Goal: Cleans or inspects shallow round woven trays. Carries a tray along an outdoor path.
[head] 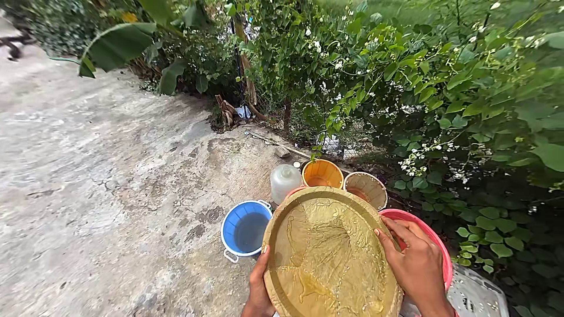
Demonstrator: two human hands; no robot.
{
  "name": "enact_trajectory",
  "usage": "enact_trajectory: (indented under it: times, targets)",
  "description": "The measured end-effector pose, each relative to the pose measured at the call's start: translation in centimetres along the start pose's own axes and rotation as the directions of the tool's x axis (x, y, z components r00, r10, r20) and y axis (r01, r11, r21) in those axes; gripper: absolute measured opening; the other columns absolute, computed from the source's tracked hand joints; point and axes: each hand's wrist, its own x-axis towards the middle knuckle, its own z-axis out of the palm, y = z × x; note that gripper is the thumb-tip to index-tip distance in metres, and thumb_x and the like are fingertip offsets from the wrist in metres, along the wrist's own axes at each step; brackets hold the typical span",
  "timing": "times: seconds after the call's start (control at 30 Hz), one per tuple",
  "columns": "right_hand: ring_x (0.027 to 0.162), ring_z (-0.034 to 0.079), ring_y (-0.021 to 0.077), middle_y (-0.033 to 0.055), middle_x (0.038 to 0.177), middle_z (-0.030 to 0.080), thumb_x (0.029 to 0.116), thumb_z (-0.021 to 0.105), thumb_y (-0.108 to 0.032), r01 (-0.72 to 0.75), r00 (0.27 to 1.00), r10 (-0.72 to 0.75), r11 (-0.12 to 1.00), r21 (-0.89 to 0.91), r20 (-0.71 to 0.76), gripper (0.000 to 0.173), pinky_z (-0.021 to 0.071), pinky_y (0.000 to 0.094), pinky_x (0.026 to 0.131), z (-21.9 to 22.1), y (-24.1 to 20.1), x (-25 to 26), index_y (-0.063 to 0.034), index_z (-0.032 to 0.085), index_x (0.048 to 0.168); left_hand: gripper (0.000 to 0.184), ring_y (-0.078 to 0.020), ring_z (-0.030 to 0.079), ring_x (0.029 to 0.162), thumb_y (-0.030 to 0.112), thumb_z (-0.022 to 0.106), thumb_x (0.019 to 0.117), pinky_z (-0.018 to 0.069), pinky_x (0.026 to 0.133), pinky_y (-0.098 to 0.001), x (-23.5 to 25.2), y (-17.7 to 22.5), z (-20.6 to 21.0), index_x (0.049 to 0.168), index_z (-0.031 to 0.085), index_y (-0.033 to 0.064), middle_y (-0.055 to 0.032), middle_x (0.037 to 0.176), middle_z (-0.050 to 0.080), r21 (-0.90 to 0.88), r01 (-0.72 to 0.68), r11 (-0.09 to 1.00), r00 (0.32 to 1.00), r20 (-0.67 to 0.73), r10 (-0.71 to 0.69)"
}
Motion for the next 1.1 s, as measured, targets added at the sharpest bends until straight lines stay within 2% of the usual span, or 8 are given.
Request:
enact_trajectory:
  times: [0.17,0.33,0.5,0.63,0.9,1.03,1.1]
  targets:
    - [0.089,0.068,0.0215,0.0079,0.107,0.070,0.0915,0.064,-0.034,-0.004,1.000,0.004,1.000,0.007,-0.011,0.034,0.0581,0.0425,0.074,-0.3,-0.1,-0.1,-0.0137,0.078,0.114,0.047,-0.0269,0.073,0.104,0.043,0.068,0.0937,0.0603,0.091,-0.0475,-0.1,-0.1,0.1,0.126,0.067,0.0078,-0.0182,0.114,0.073,-0.006,0.006,1.000,1.000,-0.013,-0.007]
    - [0.086,0.068,0.0186,0.0066,0.107,0.070,0.0884,0.066,-0.037,-0.016,1.000,0.016,1.000,0.019,-0.004,0.036,0.0582,0.0405,0.071,-0.5,-0.2,0.1,-0.0148,0.078,0.114,0.048,-0.0268,0.073,0.105,0.043,0.067,0.0941,0.0601,0.092,-0.0474,-0.1,-0.1,0.1,0.127,0.066,0.0078,-0.0181,0.114,0.073,0.010,-0.003,1.000,1.000,-0.012,0.003]
    - [0.082,0.066,0.0107,-0.0021,0.102,0.068,0.0814,0.073,-0.040,-0.129,0.991,0.123,0.986,0.103,0.058,0.033,0.0577,0.0340,0.068,-0.9,-0.2,0.7,-0.0192,0.075,0.107,0.046,-0.0257,0.073,0.106,0.042,0.067,0.0948,0.0600,0.092,-0.0466,-0.3,0.2,0.3,0.126,0.067,0.0086,-0.0172,0.114,0.073,-0.003,0.001,1.000,1.000,-0.014,-0.001]
    - [0.079,0.065,0.0065,-0.0051,0.097,0.068,0.0792,0.075,-0.040,-0.166,0.984,0.154,0.973,0.161,0.087,0.032,0.0567,0.0289,0.065,-1.4,-0.2,1.2,-0.0202,0.073,0.104,0.044,-0.0242,0.073,0.107,0.041,0.066,0.0957,0.0596,0.094,-0.0452,-0.6,0.2,0.3,0.126,0.067,0.0095,-0.0157,0.115,0.074,-0.011,-0.006,1.000,1.000,-0.002,0.006]
    - [0.067,0.063,0.0032,-0.0126,0.085,0.068,0.0747,0.077,-0.042,-0.232,0.966,0.198,0.947,0.223,0.165,0.031,0.0537,0.0260,0.055,-2.3,-0.1,2.1,-0.0265,0.070,0.101,0.045,-0.0242,0.072,0.109,0.043,0.066,0.0962,0.0583,0.096,-0.0456,-0.7,0.3,0.0,0.128,0.067,0.0103,-0.0152,0.118,0.073,0.004,-0.019,1.000,1.000,0.021,0.019]
    - [0.068,0.066,0.0064,-0.0106,0.085,0.070,0.0731,0.079,-0.039,-0.267,0.960,0.218,0.905,0.332,0.177,0.034,0.0553,0.0268,0.055,-3.0,-0.6,2.5,-0.0255,0.071,0.103,0.044,-0.0219,0.072,0.109,0.043,0.064,0.0966,0.0585,0.096,-0.0435,-0.6,0.2,0.0,0.127,0.068,0.0121,-0.0132,0.117,0.074,0.009,-0.030,0.999,0.998,0.048,0.030]
    - [0.072,0.071,0.0146,-0.0032,0.088,0.073,0.0719,0.083,-0.032,-0.332,0.939,0.245,0.832,0.445,0.243,0.042,0.0601,0.0308,0.057,-3.5,-0.8,2.7,-0.0227,0.070,0.110,0.043,-0.0212,0.072,0.109,0.043,0.063,0.0977,0.0584,0.096,-0.0431,-0.6,0.2,0.0,0.127,0.068,0.0123,-0.0126,0.117,0.074,0.013,-0.039,0.999,0.997,0.060,0.038]
